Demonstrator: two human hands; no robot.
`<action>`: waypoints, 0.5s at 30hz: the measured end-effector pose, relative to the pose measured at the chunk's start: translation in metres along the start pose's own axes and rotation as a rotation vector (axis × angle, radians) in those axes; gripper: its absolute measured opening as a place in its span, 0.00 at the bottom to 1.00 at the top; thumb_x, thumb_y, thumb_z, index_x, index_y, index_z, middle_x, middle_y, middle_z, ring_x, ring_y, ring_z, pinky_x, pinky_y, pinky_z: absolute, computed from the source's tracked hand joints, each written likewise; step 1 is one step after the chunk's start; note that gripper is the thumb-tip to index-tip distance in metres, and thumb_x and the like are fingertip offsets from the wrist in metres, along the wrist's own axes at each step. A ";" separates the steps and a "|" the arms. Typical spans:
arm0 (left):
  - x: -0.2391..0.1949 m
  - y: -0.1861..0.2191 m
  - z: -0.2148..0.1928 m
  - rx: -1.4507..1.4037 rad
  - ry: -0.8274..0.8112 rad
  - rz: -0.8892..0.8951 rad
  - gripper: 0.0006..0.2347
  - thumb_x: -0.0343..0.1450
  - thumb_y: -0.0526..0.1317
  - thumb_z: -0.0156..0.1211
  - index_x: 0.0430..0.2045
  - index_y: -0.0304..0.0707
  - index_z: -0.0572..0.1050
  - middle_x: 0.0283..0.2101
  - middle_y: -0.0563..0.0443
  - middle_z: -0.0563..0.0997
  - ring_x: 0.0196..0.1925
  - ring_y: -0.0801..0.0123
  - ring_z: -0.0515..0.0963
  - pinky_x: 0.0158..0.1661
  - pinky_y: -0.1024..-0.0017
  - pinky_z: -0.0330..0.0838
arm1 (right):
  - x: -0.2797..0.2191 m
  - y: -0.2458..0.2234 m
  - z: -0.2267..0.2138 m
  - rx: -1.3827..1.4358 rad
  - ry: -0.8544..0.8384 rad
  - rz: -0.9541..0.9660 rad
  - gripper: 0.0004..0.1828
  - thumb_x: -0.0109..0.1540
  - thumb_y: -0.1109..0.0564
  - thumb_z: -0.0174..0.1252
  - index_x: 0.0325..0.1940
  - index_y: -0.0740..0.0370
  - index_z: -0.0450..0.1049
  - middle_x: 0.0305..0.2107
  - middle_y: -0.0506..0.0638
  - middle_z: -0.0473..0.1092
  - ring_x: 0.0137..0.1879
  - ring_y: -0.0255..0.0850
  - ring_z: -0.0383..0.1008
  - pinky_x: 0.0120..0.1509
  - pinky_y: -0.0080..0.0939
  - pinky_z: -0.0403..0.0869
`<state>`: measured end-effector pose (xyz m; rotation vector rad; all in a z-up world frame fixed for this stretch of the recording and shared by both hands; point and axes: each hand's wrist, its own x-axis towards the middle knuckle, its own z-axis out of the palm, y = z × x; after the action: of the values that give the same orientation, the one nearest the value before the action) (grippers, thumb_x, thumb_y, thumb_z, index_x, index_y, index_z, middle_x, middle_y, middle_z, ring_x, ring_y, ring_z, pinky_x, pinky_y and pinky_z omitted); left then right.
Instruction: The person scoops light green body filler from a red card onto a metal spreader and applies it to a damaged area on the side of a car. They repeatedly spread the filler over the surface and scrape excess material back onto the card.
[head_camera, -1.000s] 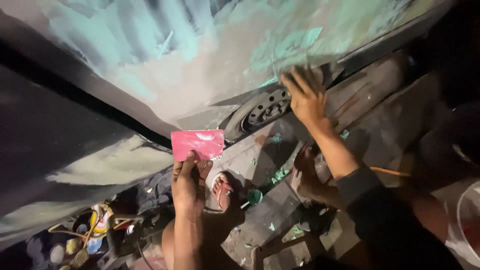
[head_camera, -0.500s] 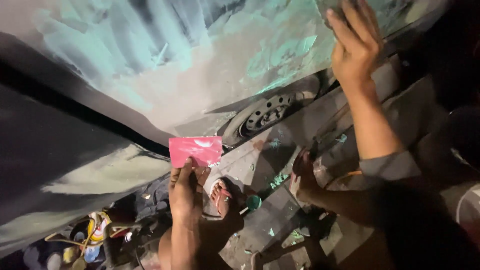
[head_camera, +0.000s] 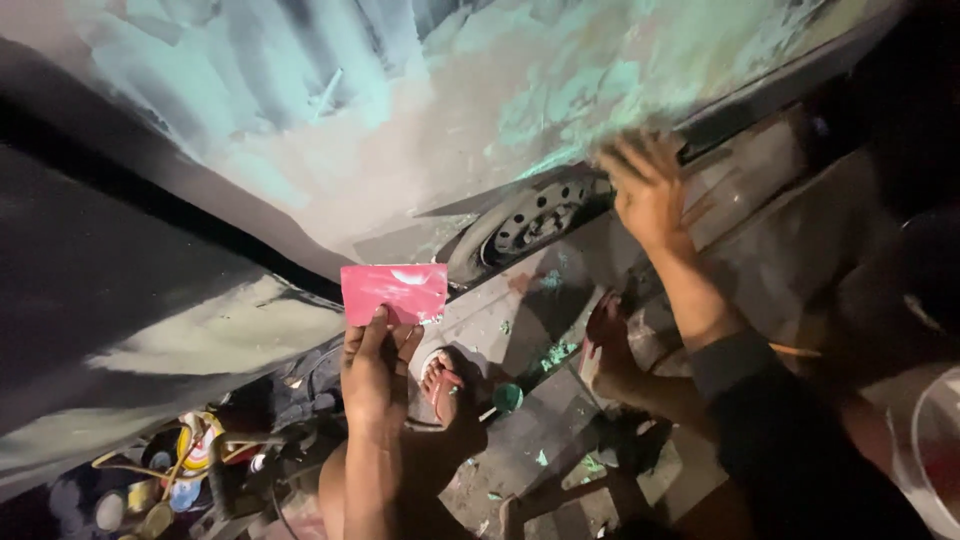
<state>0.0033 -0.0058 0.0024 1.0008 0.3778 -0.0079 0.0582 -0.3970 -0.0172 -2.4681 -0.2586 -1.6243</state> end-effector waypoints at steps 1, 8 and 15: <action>0.001 -0.007 -0.002 -0.010 -0.004 0.004 0.03 0.74 0.35 0.61 0.33 0.36 0.75 0.27 0.49 0.79 0.29 0.63 0.86 0.41 0.60 0.86 | -0.020 0.007 0.003 -0.002 0.005 -0.010 0.11 0.65 0.67 0.65 0.46 0.55 0.87 0.47 0.59 0.80 0.57 0.67 0.75 0.57 0.62 0.78; 0.000 -0.004 0.004 -0.027 0.018 -0.026 0.03 0.73 0.34 0.62 0.35 0.35 0.75 0.27 0.48 0.78 0.27 0.63 0.84 0.40 0.59 0.85 | -0.011 -0.009 -0.003 -0.004 -0.036 -0.100 0.14 0.70 0.59 0.58 0.56 0.49 0.85 0.55 0.55 0.78 0.59 0.58 0.77 0.54 0.52 0.80; -0.001 -0.002 0.002 -0.032 0.002 -0.035 0.03 0.73 0.34 0.62 0.36 0.37 0.76 0.28 0.49 0.78 0.28 0.64 0.84 0.40 0.61 0.85 | 0.029 -0.016 0.038 -0.223 0.101 -0.354 0.17 0.71 0.56 0.54 0.62 0.49 0.80 0.61 0.55 0.73 0.65 0.60 0.72 0.57 0.50 0.79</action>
<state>0.0026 -0.0085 0.0017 0.9629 0.3963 -0.0324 0.0993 -0.3713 -0.0040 -2.6055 -0.5548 -2.0097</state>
